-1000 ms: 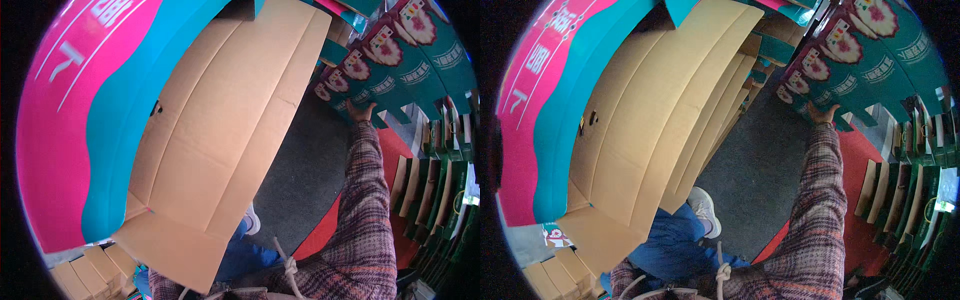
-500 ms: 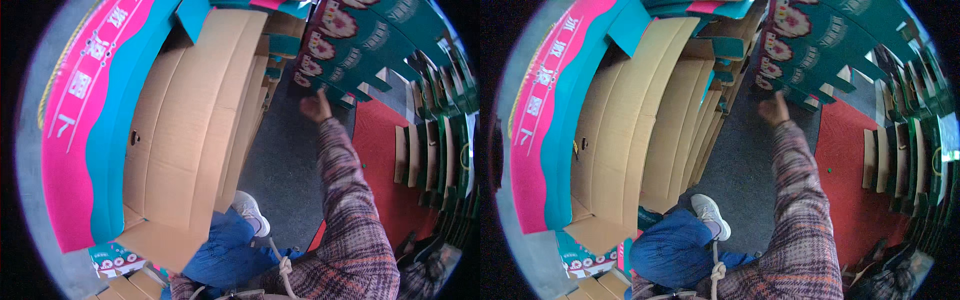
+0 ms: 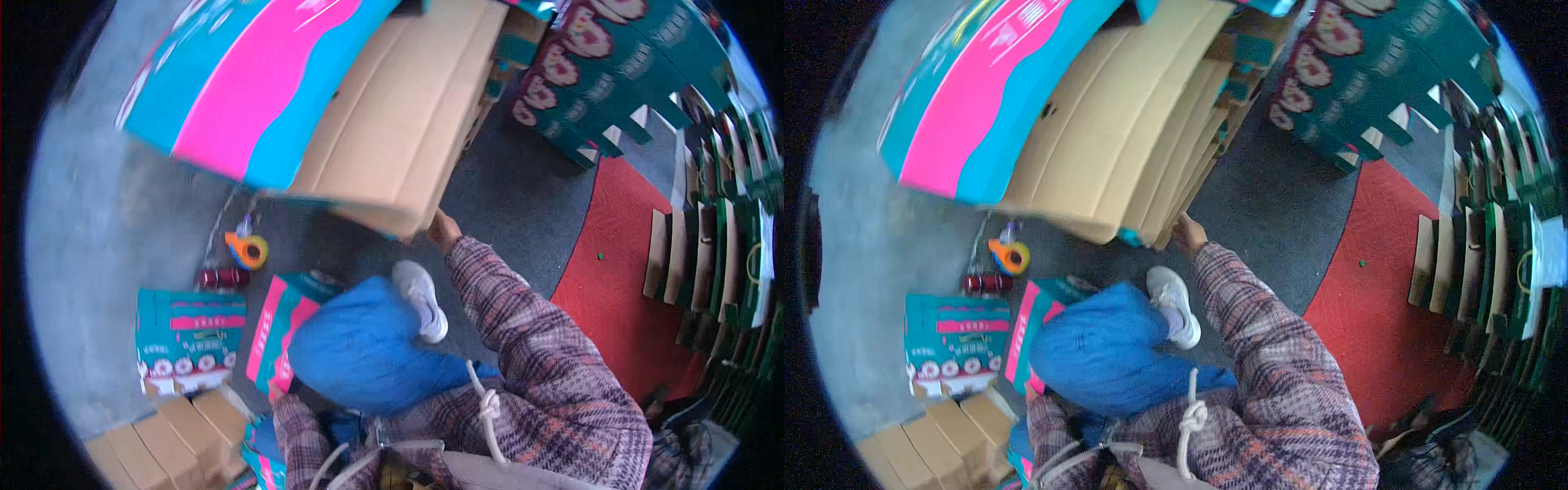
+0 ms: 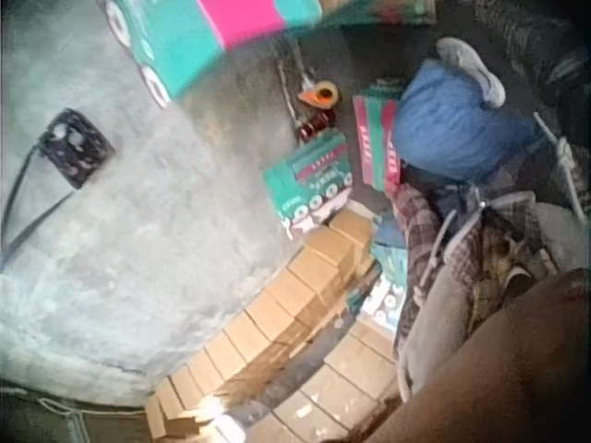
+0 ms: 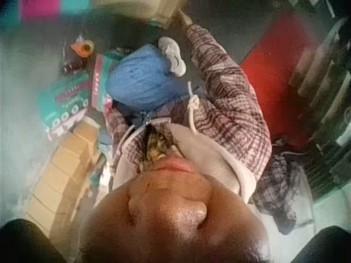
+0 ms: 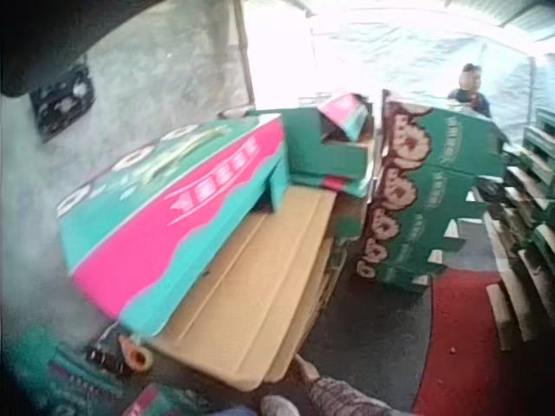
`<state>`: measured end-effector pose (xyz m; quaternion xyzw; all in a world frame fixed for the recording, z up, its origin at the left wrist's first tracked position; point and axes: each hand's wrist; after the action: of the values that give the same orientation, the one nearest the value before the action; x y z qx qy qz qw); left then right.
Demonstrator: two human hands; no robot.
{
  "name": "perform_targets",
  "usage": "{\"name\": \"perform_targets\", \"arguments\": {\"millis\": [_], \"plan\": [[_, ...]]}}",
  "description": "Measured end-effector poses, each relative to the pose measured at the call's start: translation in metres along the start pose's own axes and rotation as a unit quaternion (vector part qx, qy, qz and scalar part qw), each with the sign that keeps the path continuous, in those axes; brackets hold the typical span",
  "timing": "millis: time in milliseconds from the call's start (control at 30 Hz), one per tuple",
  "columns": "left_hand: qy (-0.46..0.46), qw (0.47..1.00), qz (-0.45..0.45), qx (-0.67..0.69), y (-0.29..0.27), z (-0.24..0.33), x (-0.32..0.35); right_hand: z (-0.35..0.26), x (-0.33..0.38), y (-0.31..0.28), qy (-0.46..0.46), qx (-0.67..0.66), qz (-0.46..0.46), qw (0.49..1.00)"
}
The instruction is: The person assembles cardboard gift boxes by folding flat box blanks into shape and stacks the assembled boxes onto a pile.
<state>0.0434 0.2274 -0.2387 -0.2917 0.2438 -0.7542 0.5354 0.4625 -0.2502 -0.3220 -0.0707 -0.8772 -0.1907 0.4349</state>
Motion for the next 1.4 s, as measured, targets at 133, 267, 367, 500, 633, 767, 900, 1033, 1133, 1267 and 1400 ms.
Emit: {"name": "perform_targets", "arguments": {"millis": [133,267,367,500,633,767,900,1033,1133,1267,1400], "plan": [[-0.016,0.999,-0.036,0.029,0.016,-0.013,0.005,0.067,0.010,-0.015,-0.047,0.262,-0.182,0.947],[-0.034,0.998,-0.002,0.059,-0.011,-0.022,0.018,0.067,0.047,0.107,0.024,0.222,-0.258,0.940],[-0.093,0.990,0.008,0.110,0.031,0.038,0.069,0.046,0.003,0.144,0.081,0.038,-0.185,0.979],[0.048,0.965,-0.103,0.238,0.014,0.000,0.042,0.059,-0.068,0.176,0.145,-0.252,-0.228,0.929],[-0.123,0.974,-0.010,0.188,0.032,-0.015,0.072,0.080,-0.099,0.158,0.089,-0.304,-0.134,0.939],[-0.197,0.972,0.031,0.124,0.022,-0.017,0.079,0.075,-0.090,0.167,0.123,-0.333,-0.124,0.926],[-0.185,0.976,0.092,0.070,0.027,-0.050,0.059,0.054,-0.077,0.183,0.116,-0.372,-0.129,0.912],[-0.087,0.986,0.089,0.112,0.048,-0.027,0.066,0.035,-0.092,0.169,0.116,-0.412,-0.130,0.895],[-0.098,0.980,0.121,0.127,0.048,-0.022,0.068,0.031,-0.088,0.169,0.105,-0.383,-0.130,0.908],[-0.085,0.983,0.109,0.123,0.055,-0.002,0.071,0.011,-0.096,0.153,0.105,-0.380,-0.135,0.909],[-0.105,0.973,0.135,0.153,0.047,-0.010,0.069,0.012,-0.082,0.153,0.119,-0.342,-0.143,0.921]]}}
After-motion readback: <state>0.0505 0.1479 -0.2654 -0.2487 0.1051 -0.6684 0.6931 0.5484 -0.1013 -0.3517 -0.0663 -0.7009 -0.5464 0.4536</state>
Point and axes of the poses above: each hand's wrist, its own x-axis away from the middle knuckle, its own y-axis out of the palm, z = x × y, and after that the axes turned 6 degrees about z, right-handed
